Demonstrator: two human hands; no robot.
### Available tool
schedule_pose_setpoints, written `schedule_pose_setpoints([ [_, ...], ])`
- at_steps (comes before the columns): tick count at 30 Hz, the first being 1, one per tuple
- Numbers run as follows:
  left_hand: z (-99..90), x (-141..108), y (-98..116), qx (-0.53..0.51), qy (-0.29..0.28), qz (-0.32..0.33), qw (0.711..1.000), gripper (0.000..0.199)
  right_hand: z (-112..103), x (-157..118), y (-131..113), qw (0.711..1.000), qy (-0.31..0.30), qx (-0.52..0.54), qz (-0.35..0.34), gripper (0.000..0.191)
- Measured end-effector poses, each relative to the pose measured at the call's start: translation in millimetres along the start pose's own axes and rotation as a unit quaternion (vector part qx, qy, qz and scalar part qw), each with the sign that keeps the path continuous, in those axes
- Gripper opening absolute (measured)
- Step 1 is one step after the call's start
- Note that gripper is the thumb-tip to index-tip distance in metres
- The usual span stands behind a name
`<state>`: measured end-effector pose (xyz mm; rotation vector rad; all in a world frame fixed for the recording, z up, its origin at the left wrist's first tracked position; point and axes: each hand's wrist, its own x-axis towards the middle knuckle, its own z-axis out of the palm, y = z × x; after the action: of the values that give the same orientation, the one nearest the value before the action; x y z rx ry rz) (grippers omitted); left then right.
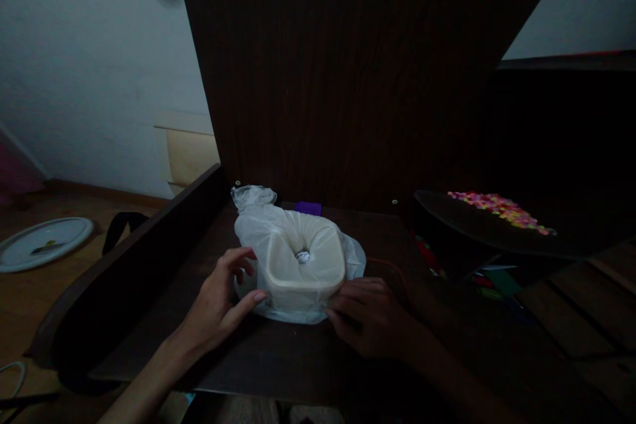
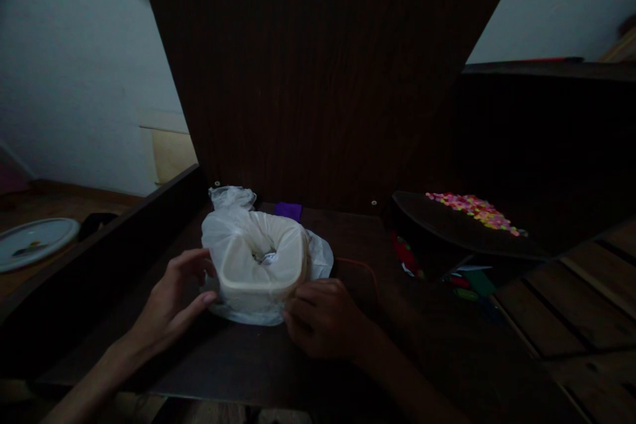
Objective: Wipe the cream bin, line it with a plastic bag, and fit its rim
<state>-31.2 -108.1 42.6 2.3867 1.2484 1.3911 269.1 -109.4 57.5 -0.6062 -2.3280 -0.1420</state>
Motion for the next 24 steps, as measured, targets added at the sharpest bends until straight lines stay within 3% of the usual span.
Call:
schedule_pose_setpoints([
  [3,3.8,3,1,-0.014,-0.029,0.008,0.999,0.033,-13,7,9,0.994,0.044,0.076,0.065,0.028],
  [5,6.6,4,2,-0.025,-0.038,0.039,0.998,0.013,-20,15,21,0.981,0.092,0.097,0.139,0.030],
  [7,9.1,2,5,-0.038,-0.054,0.062,0.996,0.009,-22,27,37,0.959,0.119,0.125,0.225,0.022],
  [9,11.3,0,6,-0.046,-0.075,0.071,0.994,0.015,-20,40,54,0.933,0.101,0.185,0.291,0.013],
  [15,8.2,-7,4,-0.011,-0.149,0.061,0.987,0.021,0,68,88,0.820,-0.050,0.395,0.410,0.037],
  [19,-8.7,2,0,-0.053,-0.174,0.013,0.983,0.019,6,73,94,0.789,-0.030,0.432,0.436,0.035],
  [24,-17.9,33,-6,-0.114,-0.077,-0.136,0.981,0.033,6,77,98,0.796,-0.004,0.422,0.433,0.035],
])
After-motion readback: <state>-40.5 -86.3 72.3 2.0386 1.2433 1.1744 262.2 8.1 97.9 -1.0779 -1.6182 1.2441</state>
